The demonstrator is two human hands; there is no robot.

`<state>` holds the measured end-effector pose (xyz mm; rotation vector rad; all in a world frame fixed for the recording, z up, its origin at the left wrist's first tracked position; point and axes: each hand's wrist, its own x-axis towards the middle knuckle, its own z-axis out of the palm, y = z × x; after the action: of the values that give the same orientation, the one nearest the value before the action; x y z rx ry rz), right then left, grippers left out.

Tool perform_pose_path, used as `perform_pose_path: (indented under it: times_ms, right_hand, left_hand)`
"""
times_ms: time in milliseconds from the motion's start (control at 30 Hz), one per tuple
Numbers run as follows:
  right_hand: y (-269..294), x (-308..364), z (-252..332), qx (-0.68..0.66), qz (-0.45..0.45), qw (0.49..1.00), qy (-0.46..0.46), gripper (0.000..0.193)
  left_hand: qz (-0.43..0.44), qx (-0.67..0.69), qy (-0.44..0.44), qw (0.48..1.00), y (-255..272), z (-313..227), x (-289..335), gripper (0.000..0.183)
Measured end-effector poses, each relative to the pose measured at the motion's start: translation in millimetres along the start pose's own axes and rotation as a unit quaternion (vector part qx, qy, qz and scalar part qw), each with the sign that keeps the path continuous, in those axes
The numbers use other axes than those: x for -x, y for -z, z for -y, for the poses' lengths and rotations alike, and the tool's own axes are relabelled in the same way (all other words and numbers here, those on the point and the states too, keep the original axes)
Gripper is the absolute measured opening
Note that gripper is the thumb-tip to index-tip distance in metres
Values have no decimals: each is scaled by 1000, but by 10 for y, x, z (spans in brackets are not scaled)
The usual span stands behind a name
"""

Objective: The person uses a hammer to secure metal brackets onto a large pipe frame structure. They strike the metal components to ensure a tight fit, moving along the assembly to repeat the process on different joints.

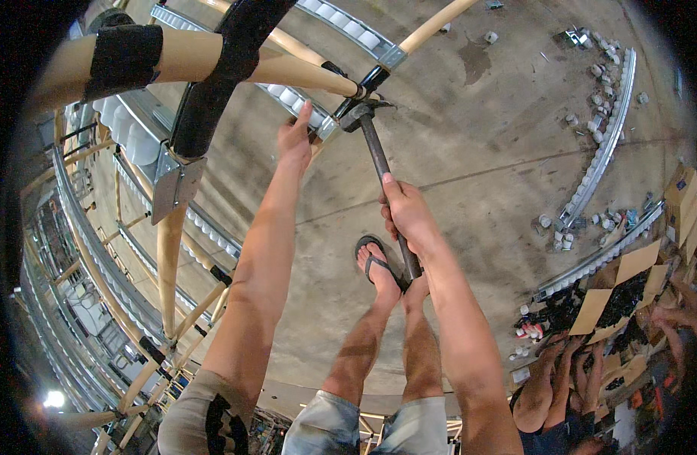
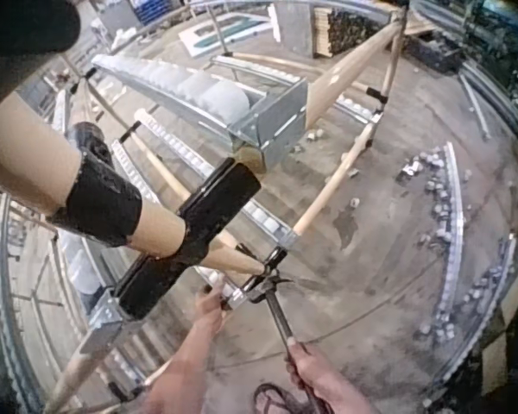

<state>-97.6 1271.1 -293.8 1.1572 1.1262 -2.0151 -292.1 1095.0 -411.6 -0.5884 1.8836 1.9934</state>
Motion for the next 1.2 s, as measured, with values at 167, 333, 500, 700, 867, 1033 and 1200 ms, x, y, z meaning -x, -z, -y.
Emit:
perform_pose_path:
  times_ms: [167,333,500,700,867,1033,1200]
  right_hand:
    - [-107,20,-63,11,-37,999,22,43]
    - [-45,47,-310,88,-101,984,117,45]
    - [-13,205,-632,269,-141,924,231,42]
    - [-289,186,-595,385,-159,842,344,37]
    - [-413,-85,-653,388,-164,825,377,36]
    - [-373,-203,-678,378,-169,808,418,35]
    - [-366,-330,-676,431,-187,803,366,33]
  left_hand:
    - [-1,-35,9,999,23,-32,-18,50]
    - [39,-8,35,999,69,-51,-27,54]
    - [48,35,40,997,181,58,-154,53]
    - [140,37,93,985,269,-176,20,51]
    - [134,-8,81,988,217,-297,140,61]
    - [136,34,79,987,229,-259,110,53]
    - [146,58,96,983,264,-147,9,50]
